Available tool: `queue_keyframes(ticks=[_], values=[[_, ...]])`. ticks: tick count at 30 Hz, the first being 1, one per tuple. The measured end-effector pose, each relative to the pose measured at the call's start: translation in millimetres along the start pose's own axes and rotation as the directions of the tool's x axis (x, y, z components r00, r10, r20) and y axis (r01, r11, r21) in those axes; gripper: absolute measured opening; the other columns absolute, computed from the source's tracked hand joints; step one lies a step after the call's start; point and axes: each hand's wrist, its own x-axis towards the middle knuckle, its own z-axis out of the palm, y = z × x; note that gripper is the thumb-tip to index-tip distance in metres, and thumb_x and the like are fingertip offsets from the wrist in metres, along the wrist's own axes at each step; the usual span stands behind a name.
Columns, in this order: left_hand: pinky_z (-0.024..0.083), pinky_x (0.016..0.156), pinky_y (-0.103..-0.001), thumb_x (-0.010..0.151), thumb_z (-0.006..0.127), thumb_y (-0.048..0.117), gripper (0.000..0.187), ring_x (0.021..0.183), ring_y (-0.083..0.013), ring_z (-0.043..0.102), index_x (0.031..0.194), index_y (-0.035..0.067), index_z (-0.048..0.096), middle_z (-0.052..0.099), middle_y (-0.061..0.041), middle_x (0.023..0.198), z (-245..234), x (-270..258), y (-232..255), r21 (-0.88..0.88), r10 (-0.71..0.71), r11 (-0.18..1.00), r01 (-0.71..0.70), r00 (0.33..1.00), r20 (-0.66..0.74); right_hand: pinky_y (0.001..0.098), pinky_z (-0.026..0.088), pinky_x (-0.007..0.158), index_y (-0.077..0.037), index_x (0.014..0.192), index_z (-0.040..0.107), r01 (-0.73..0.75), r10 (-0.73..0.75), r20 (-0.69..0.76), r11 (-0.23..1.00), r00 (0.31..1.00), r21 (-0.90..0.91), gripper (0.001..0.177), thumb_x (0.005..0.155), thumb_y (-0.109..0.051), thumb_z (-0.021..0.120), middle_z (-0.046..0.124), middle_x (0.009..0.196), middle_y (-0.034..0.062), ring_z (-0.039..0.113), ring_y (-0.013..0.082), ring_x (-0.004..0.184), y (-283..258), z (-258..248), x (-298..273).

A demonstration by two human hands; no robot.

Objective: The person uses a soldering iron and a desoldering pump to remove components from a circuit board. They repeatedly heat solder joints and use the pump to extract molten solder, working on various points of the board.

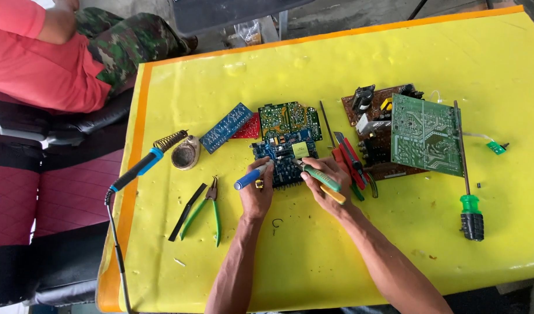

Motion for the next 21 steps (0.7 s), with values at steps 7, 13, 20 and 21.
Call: queue_keyframes(ticks=[7,13,20,21], values=[[0.063,0.06,-0.031,0.098,0.072,0.018,0.024,0.077,-0.0265,0.079,0.12,0.009,0.071,0.079,-0.015,0.101,1,-3,0,-0.031,0.008,0.999,-0.009,1.0,-0.011,0.0351,0.061,0.074,-0.011,0.118,0.08,-0.012,0.013,-0.033,0.999,0.999,0.033,0.027,0.091,-0.017,0.081,0.069,0.094,0.011,0.074,0.0252,0.084,-13,-5,5],[0.063,0.06,-0.032,0.098,0.073,0.019,0.023,0.079,-0.0252,0.079,0.119,0.009,0.07,0.079,-0.013,0.101,1,-4,-3,-0.008,0.055,0.998,-0.056,0.998,-0.026,0.0377,0.062,0.075,-0.012,0.116,0.081,-0.011,0.013,-0.019,0.997,1.0,0.074,0.028,0.088,-0.016,0.084,0.069,0.094,0.0112,0.075,0.0263,0.084,-6,2,5],[0.063,0.059,-0.032,0.098,0.072,0.017,0.022,0.079,-0.0274,0.079,0.118,0.008,0.071,0.079,-0.014,0.103,3,-4,-8,-0.008,0.105,0.994,-0.106,0.994,-0.043,0.0375,0.062,0.074,-0.013,0.116,0.081,-0.026,0.026,-0.013,0.999,1.0,0.036,0.027,0.089,-0.018,0.082,0.069,0.093,0.0105,0.074,0.026,0.081,-9,0,1],[0.063,0.06,-0.032,0.098,0.073,0.017,0.021,0.08,-0.0264,0.079,0.117,0.008,0.071,0.079,-0.013,0.103,4,-2,-8,-0.009,0.108,0.994,-0.108,0.993,-0.051,0.0377,0.062,0.074,-0.013,0.115,0.081,-0.015,0.015,-0.012,0.999,1.0,0.048,0.027,0.089,-0.018,0.082,0.07,0.092,0.0101,0.075,0.0263,0.081,-10,2,2]])
